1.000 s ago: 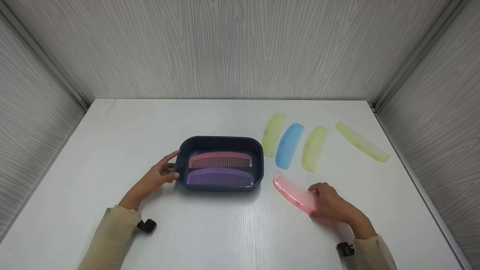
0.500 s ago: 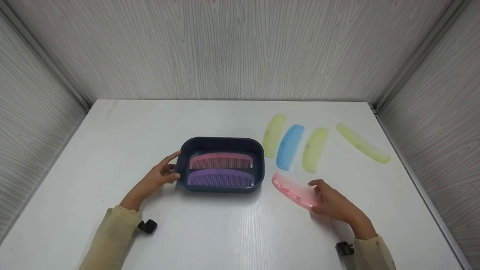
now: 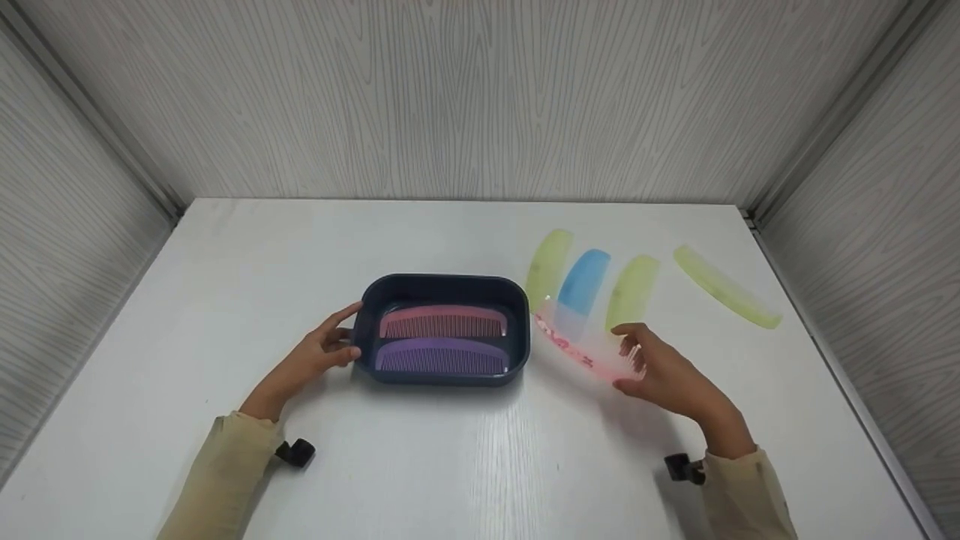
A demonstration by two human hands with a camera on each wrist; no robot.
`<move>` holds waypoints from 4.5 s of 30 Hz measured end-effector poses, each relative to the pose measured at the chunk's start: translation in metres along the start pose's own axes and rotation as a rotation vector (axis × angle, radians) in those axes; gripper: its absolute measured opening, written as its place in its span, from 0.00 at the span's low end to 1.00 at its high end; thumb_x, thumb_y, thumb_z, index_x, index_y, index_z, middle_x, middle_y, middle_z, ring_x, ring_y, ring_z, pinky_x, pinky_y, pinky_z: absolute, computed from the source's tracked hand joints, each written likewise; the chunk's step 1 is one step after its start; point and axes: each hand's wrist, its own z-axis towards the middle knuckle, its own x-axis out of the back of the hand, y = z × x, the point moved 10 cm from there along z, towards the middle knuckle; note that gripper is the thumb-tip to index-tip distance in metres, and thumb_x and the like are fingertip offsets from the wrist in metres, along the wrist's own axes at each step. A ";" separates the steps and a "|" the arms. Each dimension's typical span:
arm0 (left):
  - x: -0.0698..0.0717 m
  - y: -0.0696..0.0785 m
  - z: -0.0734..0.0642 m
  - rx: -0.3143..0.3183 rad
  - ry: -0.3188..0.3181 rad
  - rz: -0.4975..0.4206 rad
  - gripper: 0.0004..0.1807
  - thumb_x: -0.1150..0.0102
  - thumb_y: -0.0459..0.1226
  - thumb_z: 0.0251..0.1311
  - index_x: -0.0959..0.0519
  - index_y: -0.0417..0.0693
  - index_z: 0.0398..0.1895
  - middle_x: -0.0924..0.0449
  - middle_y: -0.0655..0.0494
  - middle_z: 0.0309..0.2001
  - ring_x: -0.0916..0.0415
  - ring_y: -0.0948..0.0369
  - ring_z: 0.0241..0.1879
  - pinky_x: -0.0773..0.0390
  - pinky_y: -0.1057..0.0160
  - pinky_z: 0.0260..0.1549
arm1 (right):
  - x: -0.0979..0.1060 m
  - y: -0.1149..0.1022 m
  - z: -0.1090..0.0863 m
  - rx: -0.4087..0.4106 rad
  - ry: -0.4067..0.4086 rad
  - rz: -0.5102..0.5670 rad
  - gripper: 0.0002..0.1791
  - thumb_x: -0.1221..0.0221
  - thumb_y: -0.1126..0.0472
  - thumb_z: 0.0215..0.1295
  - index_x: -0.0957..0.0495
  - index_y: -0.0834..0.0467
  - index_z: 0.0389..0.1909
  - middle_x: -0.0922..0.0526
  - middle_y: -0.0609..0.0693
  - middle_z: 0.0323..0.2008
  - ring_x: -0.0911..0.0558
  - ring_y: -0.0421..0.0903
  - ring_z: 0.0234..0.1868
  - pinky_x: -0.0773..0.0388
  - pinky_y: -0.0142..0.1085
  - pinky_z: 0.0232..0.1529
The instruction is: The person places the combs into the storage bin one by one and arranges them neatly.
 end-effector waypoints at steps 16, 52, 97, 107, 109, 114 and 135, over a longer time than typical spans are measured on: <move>-0.002 0.000 0.007 -0.007 0.003 0.034 0.46 0.32 0.51 0.55 0.47 0.71 0.75 0.32 0.40 0.65 0.30 0.48 0.63 0.29 0.48 0.58 | 0.003 -0.051 0.041 0.077 -0.034 -0.008 0.35 0.31 0.65 0.55 0.38 0.59 0.62 0.25 0.56 0.47 0.26 0.43 0.43 0.26 0.32 0.39; -0.005 -0.001 0.006 0.009 -0.010 -0.003 0.45 0.34 0.44 0.59 0.49 0.66 0.76 0.35 0.36 0.66 0.29 0.45 0.62 0.28 0.47 0.57 | -0.048 -0.111 0.123 0.131 -0.178 0.139 0.34 0.34 0.66 0.59 0.38 0.60 0.65 0.29 0.57 0.62 0.28 0.53 0.62 0.32 0.51 0.61; -0.003 -0.001 0.003 -0.016 -0.019 -0.005 0.45 0.34 0.48 0.58 0.47 0.66 0.76 0.31 0.36 0.63 0.26 0.48 0.59 0.26 0.52 0.55 | -0.083 -0.102 0.172 0.159 -0.206 0.029 0.21 0.46 0.72 0.66 0.32 0.63 0.60 0.23 0.61 0.53 0.23 0.56 0.55 0.27 0.51 0.55; -0.003 -0.002 0.003 -0.014 -0.019 0.007 0.45 0.34 0.49 0.58 0.47 0.67 0.76 0.31 0.37 0.64 0.27 0.48 0.60 0.27 0.52 0.55 | -0.091 -0.100 0.181 0.129 -0.214 -0.043 0.16 0.48 0.70 0.68 0.28 0.61 0.56 0.21 0.58 0.52 0.21 0.54 0.54 0.25 0.50 0.54; -0.003 -0.002 0.002 -0.013 -0.020 0.009 0.45 0.34 0.49 0.58 0.47 0.67 0.76 0.31 0.37 0.64 0.27 0.49 0.60 0.26 0.53 0.55 | -0.094 -0.100 0.182 0.119 -0.220 -0.069 0.16 0.49 0.70 0.67 0.28 0.60 0.55 0.21 0.57 0.52 0.21 0.54 0.55 0.25 0.50 0.54; -0.001 -0.002 0.002 -0.019 -0.015 0.012 0.45 0.34 0.49 0.58 0.47 0.67 0.76 0.30 0.37 0.63 0.26 0.49 0.59 0.26 0.54 0.54 | -0.097 -0.100 0.183 0.118 -0.203 -0.151 0.16 0.48 0.69 0.67 0.27 0.58 0.55 0.20 0.55 0.50 0.20 0.52 0.51 0.24 0.49 0.51; -0.001 0.001 0.000 0.010 -0.016 0.019 0.46 0.34 0.44 0.59 0.49 0.63 0.77 0.33 0.35 0.65 0.28 0.46 0.61 0.27 0.51 0.55 | -0.099 -0.095 0.191 0.129 -0.143 -0.174 0.11 0.47 0.67 0.67 0.22 0.57 0.48 0.19 0.53 0.43 0.20 0.49 0.43 0.23 0.45 0.44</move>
